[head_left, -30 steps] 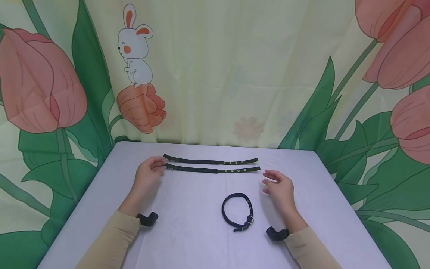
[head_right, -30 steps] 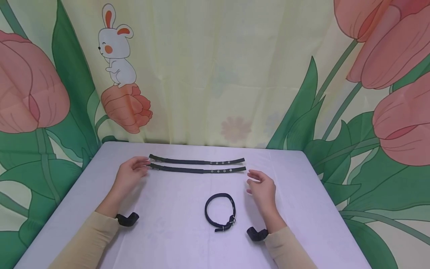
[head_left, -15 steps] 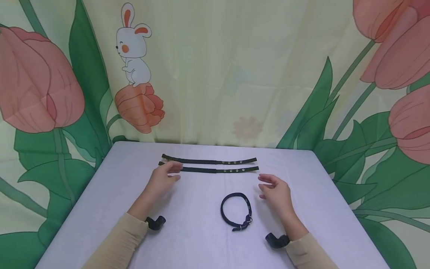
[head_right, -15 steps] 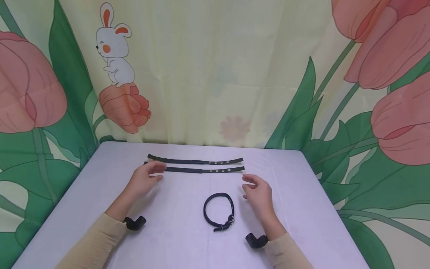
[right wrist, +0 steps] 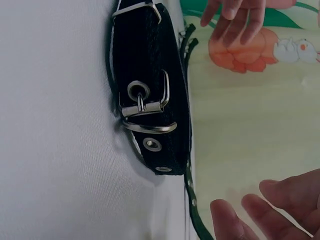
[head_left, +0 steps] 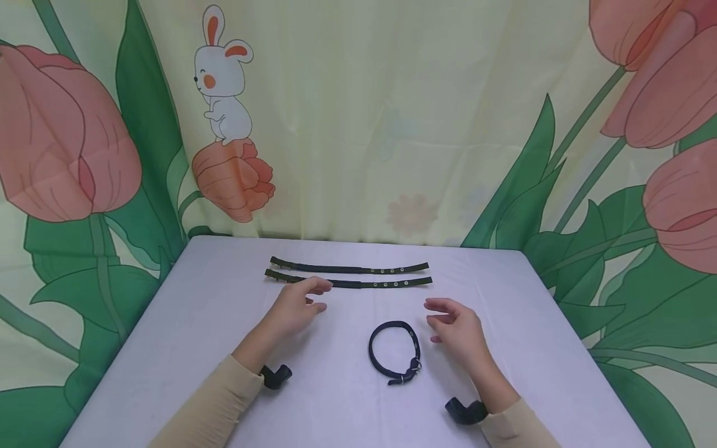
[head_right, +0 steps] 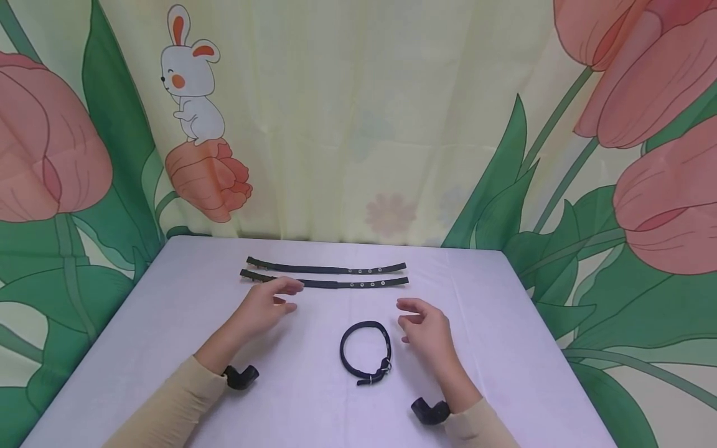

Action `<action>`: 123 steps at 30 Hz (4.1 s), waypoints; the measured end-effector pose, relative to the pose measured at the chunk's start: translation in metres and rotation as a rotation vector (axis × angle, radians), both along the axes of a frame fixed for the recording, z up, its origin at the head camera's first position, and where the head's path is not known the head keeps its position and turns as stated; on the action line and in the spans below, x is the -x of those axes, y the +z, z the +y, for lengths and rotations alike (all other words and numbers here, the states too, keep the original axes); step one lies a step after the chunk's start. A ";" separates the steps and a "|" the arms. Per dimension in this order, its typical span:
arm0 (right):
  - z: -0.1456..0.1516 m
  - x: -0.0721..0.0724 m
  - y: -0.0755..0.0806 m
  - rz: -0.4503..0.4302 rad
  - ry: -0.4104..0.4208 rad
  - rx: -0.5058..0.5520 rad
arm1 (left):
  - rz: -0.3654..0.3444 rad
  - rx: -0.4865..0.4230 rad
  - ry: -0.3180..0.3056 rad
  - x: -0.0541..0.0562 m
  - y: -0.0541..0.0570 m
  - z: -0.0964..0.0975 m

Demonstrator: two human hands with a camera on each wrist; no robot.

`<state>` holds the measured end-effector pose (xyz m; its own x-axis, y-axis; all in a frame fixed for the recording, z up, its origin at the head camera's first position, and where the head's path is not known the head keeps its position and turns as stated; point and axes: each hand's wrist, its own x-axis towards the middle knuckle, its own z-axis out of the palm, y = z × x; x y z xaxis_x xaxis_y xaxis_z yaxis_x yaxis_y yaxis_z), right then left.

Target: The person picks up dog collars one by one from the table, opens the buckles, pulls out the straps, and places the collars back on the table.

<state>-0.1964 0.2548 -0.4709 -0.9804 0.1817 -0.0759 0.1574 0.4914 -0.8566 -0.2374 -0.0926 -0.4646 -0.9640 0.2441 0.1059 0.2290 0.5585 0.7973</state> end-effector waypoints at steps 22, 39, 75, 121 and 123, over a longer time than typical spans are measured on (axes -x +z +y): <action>0.001 -0.025 -0.004 -0.043 0.350 -0.055 | 0.045 0.120 -0.337 -0.019 -0.004 0.039; 0.009 -0.035 -0.010 0.026 0.511 -0.151 | 0.069 0.226 -0.502 -0.031 -0.008 0.065; -0.011 -0.042 -0.023 0.088 0.578 -0.397 | -0.031 0.290 -0.623 -0.033 -0.022 0.083; -0.024 -0.028 -0.006 0.117 0.352 -0.019 | 0.213 0.046 -0.427 -0.032 -0.015 0.069; -0.025 -0.028 -0.004 0.107 0.337 -0.006 | 0.232 0.034 -0.416 -0.033 -0.014 0.068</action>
